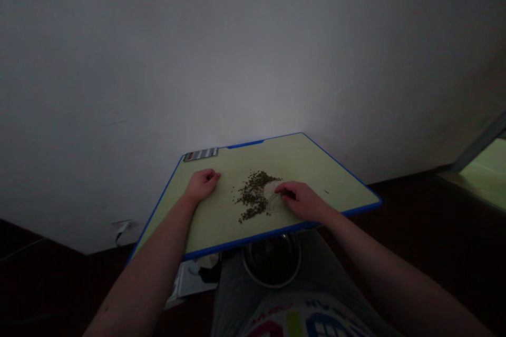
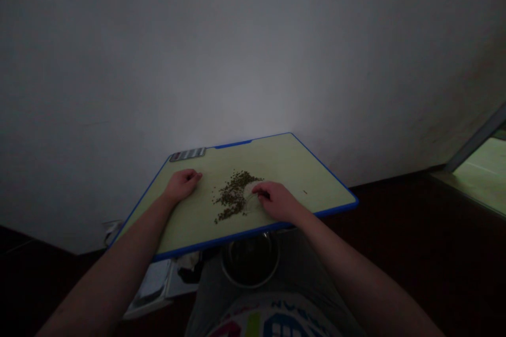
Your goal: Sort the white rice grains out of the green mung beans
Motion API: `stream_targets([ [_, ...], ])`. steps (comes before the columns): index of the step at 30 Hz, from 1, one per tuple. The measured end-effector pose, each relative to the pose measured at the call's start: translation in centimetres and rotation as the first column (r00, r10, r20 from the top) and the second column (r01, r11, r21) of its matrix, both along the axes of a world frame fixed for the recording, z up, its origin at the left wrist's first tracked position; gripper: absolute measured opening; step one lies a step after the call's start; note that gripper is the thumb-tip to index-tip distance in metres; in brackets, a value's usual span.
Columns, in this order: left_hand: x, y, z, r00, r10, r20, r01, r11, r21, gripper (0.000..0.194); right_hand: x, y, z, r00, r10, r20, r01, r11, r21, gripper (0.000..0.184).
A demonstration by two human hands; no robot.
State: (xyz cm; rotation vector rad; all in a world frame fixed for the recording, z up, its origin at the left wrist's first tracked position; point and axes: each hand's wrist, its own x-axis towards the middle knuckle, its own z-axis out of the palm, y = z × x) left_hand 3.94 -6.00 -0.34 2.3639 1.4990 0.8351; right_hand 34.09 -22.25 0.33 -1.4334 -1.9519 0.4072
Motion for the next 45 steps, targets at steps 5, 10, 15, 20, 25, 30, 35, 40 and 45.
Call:
stream_targets([
  [5,-0.1,0.3,-0.3,1.0,-0.022,0.018,0.022,1.0,0.014,0.037,0.3,-0.7,0.2,1.0,-0.002,0.009,0.002,0.999,-0.032,0.028],
  [10,0.0,0.1,-0.1,1.0,-0.002,-0.003,0.002,1.0,0.003,0.038,0.3,-1.2,0.2,1.0,0.031,0.003,-0.03,0.999,-0.023,0.028],
  [15,0.0,0.0,-0.1,1.0,-0.009,0.019,0.009,1.0,0.007,0.038,0.2,-1.3,0.2,1.0,0.018,-0.014,-0.018,1.0,-0.018,0.028],
  [20,-0.1,0.2,-0.2,1.0,-0.014,0.006,0.014,1.0,0.009,0.039,0.1,-1.6,0.5,0.998,0.06,0.004,-0.06,0.998,-0.03,0.026],
  [25,-0.1,0.3,-0.3,1.0,-0.012,0.002,0.012,1.0,0.025,0.038,0.3,-2.1,0.5,0.99,0.143,-0.005,-0.143,0.989,-0.034,0.026],
  [30,-0.1,0.3,-0.3,1.0,-0.009,0.006,0.009,1.0,0.017,0.038,0.3,-2.6,0.2,0.983,0.174,-0.052,-0.177,0.983,-0.057,0.026],
  [35,0.0,0.1,-0.1,1.0,0.005,0.016,-0.005,1.0,-0.008,0.038,0.0,-2.7,0.0,0.982,0.183,-0.055,-0.186,0.981,-0.057,0.028],
  [40,0.1,0.0,0.1,1.0,-0.002,0.006,0.001,1.0,0.007,0.037,0.1,-2.3,-0.1,0.997,0.067,-0.043,-0.067,0.998,0.017,0.029],
  [45,0.0,0.1,0.0,1.0,-0.002,0.008,0.001,1.0,0.017,0.037,-0.3,-1.9,-0.2,1.0,0.018,-0.005,-0.018,0.999,0.027,0.03],
])
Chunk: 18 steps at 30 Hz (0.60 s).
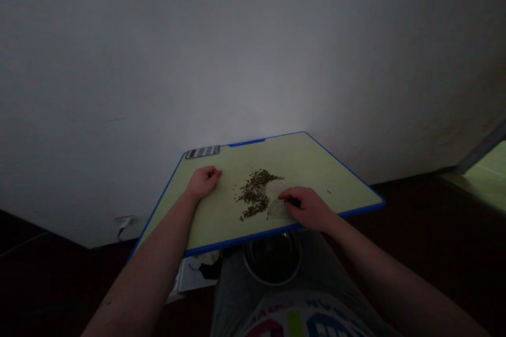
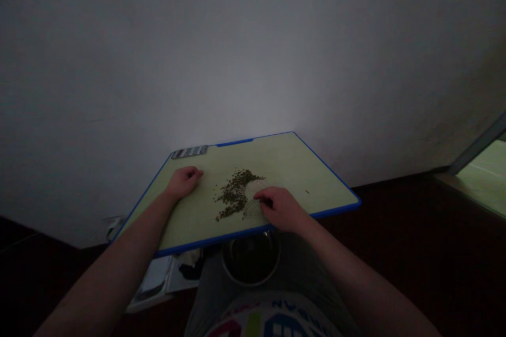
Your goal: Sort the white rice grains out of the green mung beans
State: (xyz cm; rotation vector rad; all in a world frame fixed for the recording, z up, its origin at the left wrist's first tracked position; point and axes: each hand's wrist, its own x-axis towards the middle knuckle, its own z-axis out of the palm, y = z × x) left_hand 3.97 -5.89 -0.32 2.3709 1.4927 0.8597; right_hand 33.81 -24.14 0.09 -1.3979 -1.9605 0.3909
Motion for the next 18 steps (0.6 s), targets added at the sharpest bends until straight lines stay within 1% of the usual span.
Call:
stream_targets([
  [3,-0.08,0.14,-0.17,1.0,0.001,0.002,-0.001,1.0,0.002,0.038,-0.4,0.17,0.11,0.999,0.051,0.006,-0.051,0.999,0.009,0.03],
  [8,-0.26,0.5,-0.49,1.0,-0.008,-0.017,0.008,1.0,0.016,0.039,-0.78,0.07,0.59,0.988,0.157,0.002,-0.157,0.987,-0.04,0.032],
  [11,-0.22,0.47,-0.44,1.0,-0.006,-0.01,0.006,1.0,0.018,0.038,-0.62,-0.26,0.7,0.983,0.185,-0.01,-0.185,0.982,-0.047,0.032],
  [14,-0.09,0.31,-0.29,1.0,-0.005,-0.008,0.005,1.0,0.012,0.038,-0.29,-0.58,0.52,0.983,0.183,-0.013,-0.183,0.982,-0.037,0.03],
  [18,0.0,0.21,-0.18,1.0,-0.004,-0.009,0.004,1.0,0.002,0.038,-0.19,-0.72,0.13,0.994,0.109,0.001,-0.109,0.994,0.017,0.029],
])
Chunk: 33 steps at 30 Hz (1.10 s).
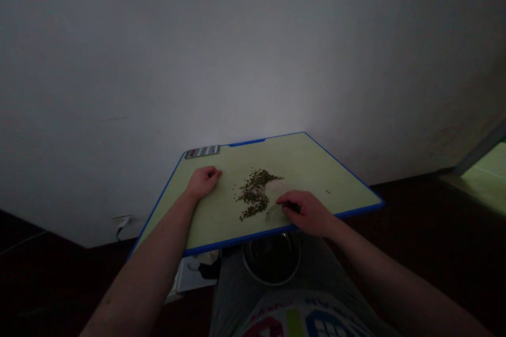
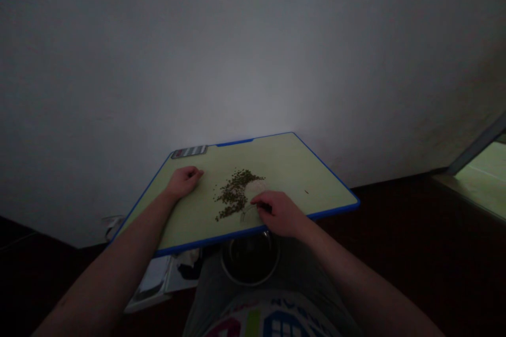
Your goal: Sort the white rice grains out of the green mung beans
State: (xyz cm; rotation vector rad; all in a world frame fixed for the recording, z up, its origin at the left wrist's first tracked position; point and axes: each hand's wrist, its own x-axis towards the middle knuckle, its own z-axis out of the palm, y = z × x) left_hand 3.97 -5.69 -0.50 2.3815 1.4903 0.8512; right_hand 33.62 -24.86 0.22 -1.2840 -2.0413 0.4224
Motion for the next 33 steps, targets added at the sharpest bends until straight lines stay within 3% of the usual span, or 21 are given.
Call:
stream_targets([
  [14,0.0,-0.1,0.1,1.0,0.01,-0.009,-0.01,1.0,-0.014,0.039,0.9,0.5,-0.6,0.951,-0.308,0.037,0.308,0.951,0.008,0.029],
  [33,0.1,-0.3,0.2,1.0,0.005,-0.002,-0.005,1.0,-0.018,0.038,-0.6,0.3,-0.3,0.981,-0.192,0.023,0.19,0.98,0.066,0.027],
])
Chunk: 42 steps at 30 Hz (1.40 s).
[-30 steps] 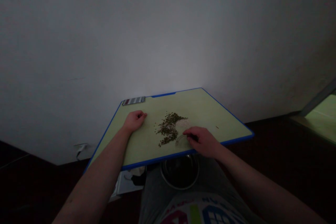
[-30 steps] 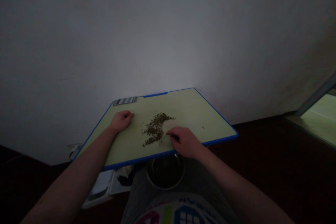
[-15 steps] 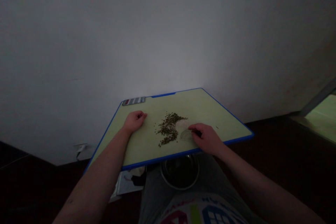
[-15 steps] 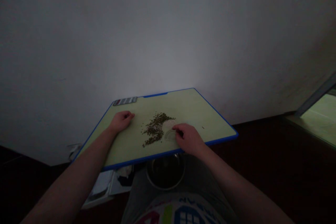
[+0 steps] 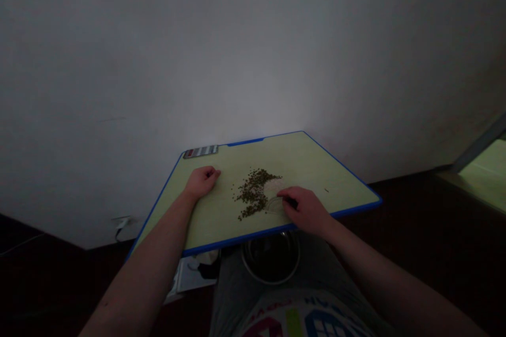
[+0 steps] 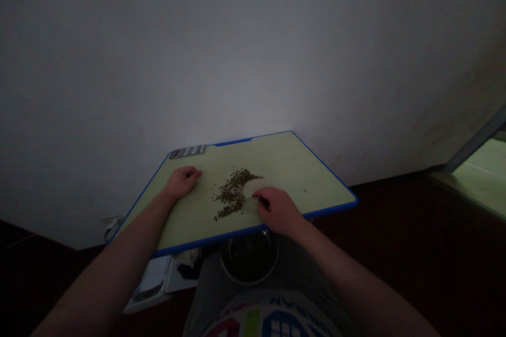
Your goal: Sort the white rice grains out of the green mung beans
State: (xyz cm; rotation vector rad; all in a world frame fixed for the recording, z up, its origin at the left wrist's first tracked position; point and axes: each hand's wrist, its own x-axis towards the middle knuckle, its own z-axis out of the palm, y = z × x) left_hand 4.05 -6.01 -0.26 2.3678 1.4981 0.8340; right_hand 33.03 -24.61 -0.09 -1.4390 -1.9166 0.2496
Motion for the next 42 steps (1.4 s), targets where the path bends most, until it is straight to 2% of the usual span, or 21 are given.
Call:
stream_targets([
  [6,0.1,0.0,0.1,1.0,0.008,-0.004,-0.008,1.0,-0.012,0.038,-0.8,0.1,-0.1,1.0,-0.001,0.012,0.001,1.0,0.02,0.028],
  [17,-0.2,0.3,-0.2,1.0,-0.015,-0.014,0.015,1.0,0.023,0.038,1.2,0.1,-0.2,0.979,-0.201,0.029,0.201,0.98,-0.009,0.029],
  [25,-0.2,0.2,-0.3,1.0,-0.015,-0.001,0.015,1.0,0.009,0.039,0.8,0.1,-0.3,0.989,-0.143,0.046,0.143,0.99,-0.001,0.03],
  [34,-0.2,0.3,-0.3,1.0,-0.016,0.01,0.016,1.0,0.015,0.038,1.5,1.6,0.0,0.97,-0.229,0.076,0.228,0.973,0.022,0.029],
  [42,-0.1,0.0,0.0,1.0,-0.006,-0.002,0.006,1.0,-0.004,0.038,1.1,1.3,-0.1,0.987,-0.144,0.066,0.142,0.989,0.032,0.028],
])
